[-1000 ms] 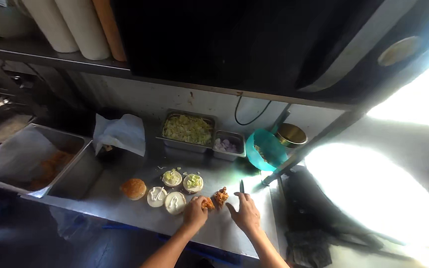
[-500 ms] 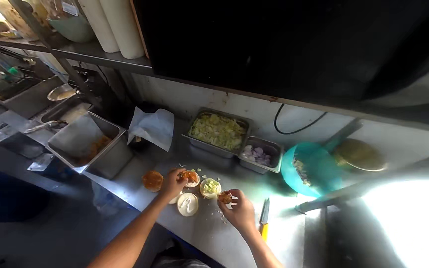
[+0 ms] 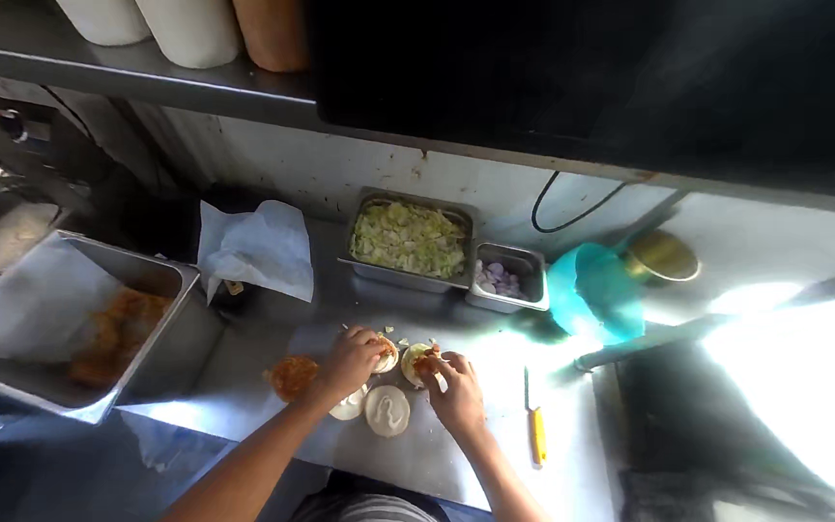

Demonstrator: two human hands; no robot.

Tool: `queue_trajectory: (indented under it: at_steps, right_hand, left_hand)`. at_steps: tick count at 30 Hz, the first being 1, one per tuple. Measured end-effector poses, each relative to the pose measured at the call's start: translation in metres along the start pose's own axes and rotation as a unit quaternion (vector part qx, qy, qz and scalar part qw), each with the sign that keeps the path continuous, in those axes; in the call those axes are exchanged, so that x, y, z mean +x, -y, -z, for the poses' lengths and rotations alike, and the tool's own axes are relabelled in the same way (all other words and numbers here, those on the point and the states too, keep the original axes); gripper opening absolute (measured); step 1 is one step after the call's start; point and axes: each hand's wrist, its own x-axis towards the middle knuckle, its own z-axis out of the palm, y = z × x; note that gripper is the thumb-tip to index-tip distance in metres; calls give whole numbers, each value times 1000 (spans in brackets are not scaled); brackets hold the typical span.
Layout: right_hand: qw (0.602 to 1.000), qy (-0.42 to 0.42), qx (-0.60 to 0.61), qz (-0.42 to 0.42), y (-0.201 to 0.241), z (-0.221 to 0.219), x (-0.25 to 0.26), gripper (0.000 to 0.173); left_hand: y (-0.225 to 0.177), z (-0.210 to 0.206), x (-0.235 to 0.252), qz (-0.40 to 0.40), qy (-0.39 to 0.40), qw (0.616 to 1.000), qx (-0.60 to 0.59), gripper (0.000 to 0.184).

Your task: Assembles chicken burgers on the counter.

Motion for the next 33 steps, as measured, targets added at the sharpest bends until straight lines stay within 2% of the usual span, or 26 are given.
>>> queue_trajectory:
  at_steps: [3, 12, 15, 17, 19, 20, 23, 25, 33]
  right_hand:
    - [999, 16, -17, -28, 9, -3, 3, 27]
    - [996, 11, -34, -76, 16, -20, -1, 28]
    - [995, 22, -3, -96, 14, -3, 7, 26]
    - [994, -19, 20, -102, 13, 18, 12, 24]
    - [996, -44, 23, -78, 11, 33, 15, 22]
    - [998, -27, 22, -49, 11, 35, 16, 21]
    - [993, 106, -18, 55, 12, 27, 27, 24]
    - [981, 161, -55, 94, 7, 15, 33, 26]
    - [988, 138, -54, 47, -6, -5, 19, 23]
  left_hand:
    - [10, -6, 1, -55, 1, 998, 4, 24]
    - [20, -24, -10, -78, -2, 997, 26, 27]
    - [18, -14, -6, -69, 6, 997, 26, 27]
    - [13, 0, -3, -52, 2, 999, 7, 29]
    - [6, 12, 5, -49, -9, 999, -8, 30]
    - [2, 15, 9, -48, 1, 999, -14, 29]
    - [-5, 12, 24, -37, 72, 997, 3, 24]
    - [-4, 3, 29, -30, 96, 995, 20, 22]
    - [-3, -14, 19, -5, 44, 999, 17, 21]
